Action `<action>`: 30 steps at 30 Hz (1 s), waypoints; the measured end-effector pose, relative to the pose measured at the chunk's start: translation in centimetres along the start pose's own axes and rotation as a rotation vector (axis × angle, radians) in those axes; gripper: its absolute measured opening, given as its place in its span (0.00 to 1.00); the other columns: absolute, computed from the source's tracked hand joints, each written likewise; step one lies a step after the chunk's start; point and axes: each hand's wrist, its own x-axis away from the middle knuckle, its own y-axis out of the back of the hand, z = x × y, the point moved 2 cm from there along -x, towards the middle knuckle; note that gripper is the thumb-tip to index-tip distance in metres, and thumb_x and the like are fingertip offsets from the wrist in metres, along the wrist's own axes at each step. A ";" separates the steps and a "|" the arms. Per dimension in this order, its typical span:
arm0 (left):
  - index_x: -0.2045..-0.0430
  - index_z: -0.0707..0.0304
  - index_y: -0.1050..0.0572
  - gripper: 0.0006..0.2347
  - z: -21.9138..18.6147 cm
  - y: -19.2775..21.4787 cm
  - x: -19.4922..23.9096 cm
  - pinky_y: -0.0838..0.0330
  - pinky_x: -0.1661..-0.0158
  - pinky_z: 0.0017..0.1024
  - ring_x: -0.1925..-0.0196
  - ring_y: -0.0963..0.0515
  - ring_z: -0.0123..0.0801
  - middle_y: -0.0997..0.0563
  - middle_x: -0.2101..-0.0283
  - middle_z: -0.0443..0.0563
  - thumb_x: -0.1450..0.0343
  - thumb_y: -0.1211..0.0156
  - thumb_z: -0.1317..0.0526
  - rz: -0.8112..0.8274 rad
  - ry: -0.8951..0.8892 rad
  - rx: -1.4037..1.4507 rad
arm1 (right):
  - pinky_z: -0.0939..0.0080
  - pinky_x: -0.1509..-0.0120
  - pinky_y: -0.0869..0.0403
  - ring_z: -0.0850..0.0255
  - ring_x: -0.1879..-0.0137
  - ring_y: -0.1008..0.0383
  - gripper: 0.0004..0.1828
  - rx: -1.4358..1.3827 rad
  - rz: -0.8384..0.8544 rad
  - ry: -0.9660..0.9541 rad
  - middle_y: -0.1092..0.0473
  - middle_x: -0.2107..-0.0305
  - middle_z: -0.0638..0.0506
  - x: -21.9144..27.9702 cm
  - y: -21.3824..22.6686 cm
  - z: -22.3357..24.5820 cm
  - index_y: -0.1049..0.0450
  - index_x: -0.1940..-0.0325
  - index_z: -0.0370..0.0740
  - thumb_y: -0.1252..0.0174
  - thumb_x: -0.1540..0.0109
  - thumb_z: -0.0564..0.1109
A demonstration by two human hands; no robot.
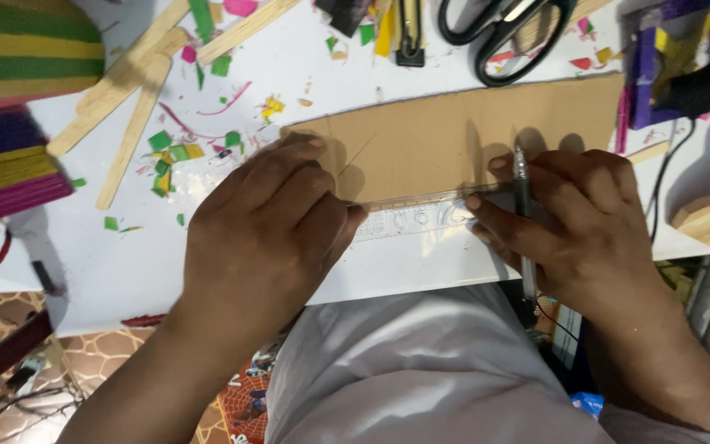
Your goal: Using a ruler and pen to draw a template on a piece of cardboard
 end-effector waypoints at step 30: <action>0.48 0.48 0.24 0.11 -0.9 -0.3 1.0 0.25 0.40 0.55 0.42 0.23 0.60 0.22 0.51 0.58 0.22 0.40 0.67 0.049 -0.076 0.009 | 0.42 0.38 0.29 0.44 0.41 0.28 0.13 0.042 0.025 0.009 0.28 0.47 0.45 -0.3 0.5 0.3 0.19 0.44 0.57 0.24 0.31 0.51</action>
